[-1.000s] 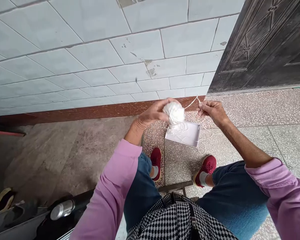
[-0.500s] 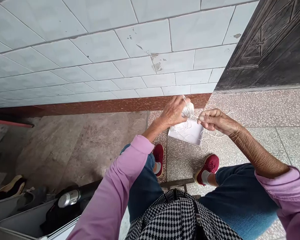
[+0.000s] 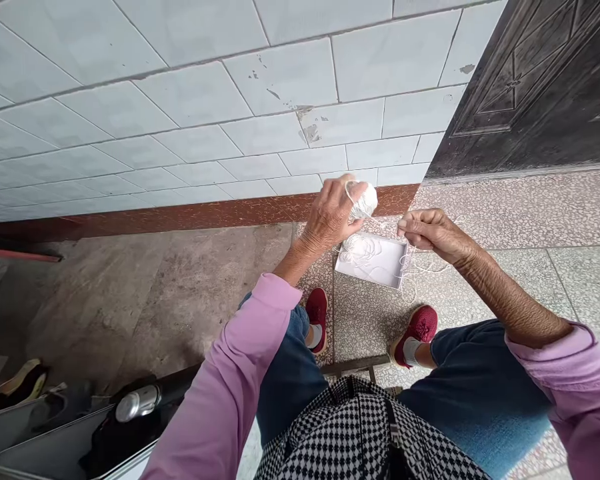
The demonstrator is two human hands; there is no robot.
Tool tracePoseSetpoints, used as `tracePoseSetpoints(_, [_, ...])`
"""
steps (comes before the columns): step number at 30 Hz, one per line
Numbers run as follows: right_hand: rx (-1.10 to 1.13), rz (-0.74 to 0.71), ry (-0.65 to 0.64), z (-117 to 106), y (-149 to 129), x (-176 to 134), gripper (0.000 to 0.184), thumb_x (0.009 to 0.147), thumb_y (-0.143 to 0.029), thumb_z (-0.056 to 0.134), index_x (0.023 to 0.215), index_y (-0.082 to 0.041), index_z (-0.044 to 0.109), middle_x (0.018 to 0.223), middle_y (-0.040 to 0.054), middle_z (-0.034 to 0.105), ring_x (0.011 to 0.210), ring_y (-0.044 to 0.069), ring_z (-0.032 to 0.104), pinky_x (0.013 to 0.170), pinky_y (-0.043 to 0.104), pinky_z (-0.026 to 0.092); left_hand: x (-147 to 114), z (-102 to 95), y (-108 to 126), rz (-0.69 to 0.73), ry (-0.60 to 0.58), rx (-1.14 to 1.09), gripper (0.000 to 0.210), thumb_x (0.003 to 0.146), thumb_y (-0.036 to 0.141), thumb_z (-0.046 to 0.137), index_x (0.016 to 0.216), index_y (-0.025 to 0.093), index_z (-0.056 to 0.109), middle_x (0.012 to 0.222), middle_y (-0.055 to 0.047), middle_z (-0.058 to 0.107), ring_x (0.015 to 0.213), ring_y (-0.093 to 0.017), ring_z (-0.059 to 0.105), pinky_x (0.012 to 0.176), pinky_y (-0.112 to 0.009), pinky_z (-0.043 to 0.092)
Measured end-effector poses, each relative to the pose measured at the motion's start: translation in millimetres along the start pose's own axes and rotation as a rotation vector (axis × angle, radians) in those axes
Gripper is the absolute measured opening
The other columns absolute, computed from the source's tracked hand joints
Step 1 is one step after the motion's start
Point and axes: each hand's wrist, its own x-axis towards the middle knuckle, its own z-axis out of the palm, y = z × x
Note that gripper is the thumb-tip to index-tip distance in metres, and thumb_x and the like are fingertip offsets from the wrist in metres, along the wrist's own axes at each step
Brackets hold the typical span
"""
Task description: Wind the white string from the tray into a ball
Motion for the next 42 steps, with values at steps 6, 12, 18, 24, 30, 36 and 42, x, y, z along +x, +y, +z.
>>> tracePoseSetpoints(6, [0.047,-0.067,0.003,2,-11,-6,0.044,0.086,-0.062,0.09,0.079,-0.022,0.074,0.052,-0.0078,0.042,0.047,0.005,0.022,0.045,0.026,0.011,-8,15.0,12,0.162,-0.166,-0.005,0.068,0.087,0.014,0.078,0.152,0.017,0.059,0.152,-0.019,0.063,0.138,-0.039,0.06,0.119,-0.06,0.052])
tracePoseSetpoints(12, [-0.052,-0.101,0.013,9,-10,-7,0.048,0.089,-0.066,0.086,0.078,-0.021,0.073,0.055,-0.0053,0.05,0.047,0.006,0.03,0.045,0.027,0.015,-8,19.6,30,0.217,-0.206,-0.065,0.075,0.087,0.015,0.076,0.158,0.019,0.054,0.161,-0.018,0.059,0.144,-0.04,0.058,0.123,-0.062,0.049])
tracePoseSetpoints(18, [-0.062,-0.202,0.153,9,-20,-11,0.044,0.094,-0.064,0.084,0.08,-0.023,0.071,0.055,-0.0063,0.039,0.049,0.007,0.025,0.045,0.027,0.016,-18,28.9,46,0.361,-0.374,-0.11,0.066,0.087,0.013,0.074,0.151,0.015,0.059,0.154,-0.017,0.066,0.138,-0.036,0.061,0.121,-0.054,0.052])
tracePoseSetpoints(24, [-0.024,-0.252,0.364,-19,-31,-19,0.043,0.095,-0.061,0.082,0.08,-0.026,0.063,0.062,-0.0048,0.034,0.052,0.009,0.022,0.043,0.027,0.018,-38,41.4,56,0.451,-0.497,-0.087,0.058,0.085,0.012,0.076,0.142,0.014,0.066,0.144,-0.016,0.071,0.12,-0.032,0.066,0.104,-0.045,0.058])
tracePoseSetpoints(30, [0.034,-0.237,0.365,-44,-27,-31,0.043,0.094,-0.063,0.082,0.083,-0.027,0.061,0.062,-0.0079,0.023,0.051,0.01,0.016,0.04,0.026,0.016,-45,47.9,41,0.405,-0.471,-0.071,0.063,0.082,0.01,0.076,0.143,0.015,0.065,0.145,-0.016,0.071,0.122,-0.033,0.066,0.103,-0.046,0.059])
tracePoseSetpoints(36, [0.059,-0.239,0.366,-60,-27,-39,0.046,0.091,-0.066,0.082,0.079,-0.027,0.058,0.061,-0.0087,0.018,0.051,0.01,0.012,0.04,0.028,0.015,-25,20.3,8,0.173,-0.164,-0.048,0.072,0.08,0.008,0.076,0.149,0.019,0.059,0.153,-0.017,0.067,0.131,-0.037,0.064,0.116,-0.058,0.055])
tracePoseSetpoints(42, [0.074,-0.194,0.31,-50,-26,-36,0.048,0.091,-0.062,0.085,0.076,-0.025,0.059,0.06,-0.0064,0.031,0.051,0.009,0.02,0.043,0.027,0.016,-17,-0.1,6,-0.02,0.002,-0.562,0.072,0.078,0.026,0.083,0.146,0.024,0.058,0.151,-0.016,0.067,0.141,-0.037,0.063,0.123,-0.061,0.05])
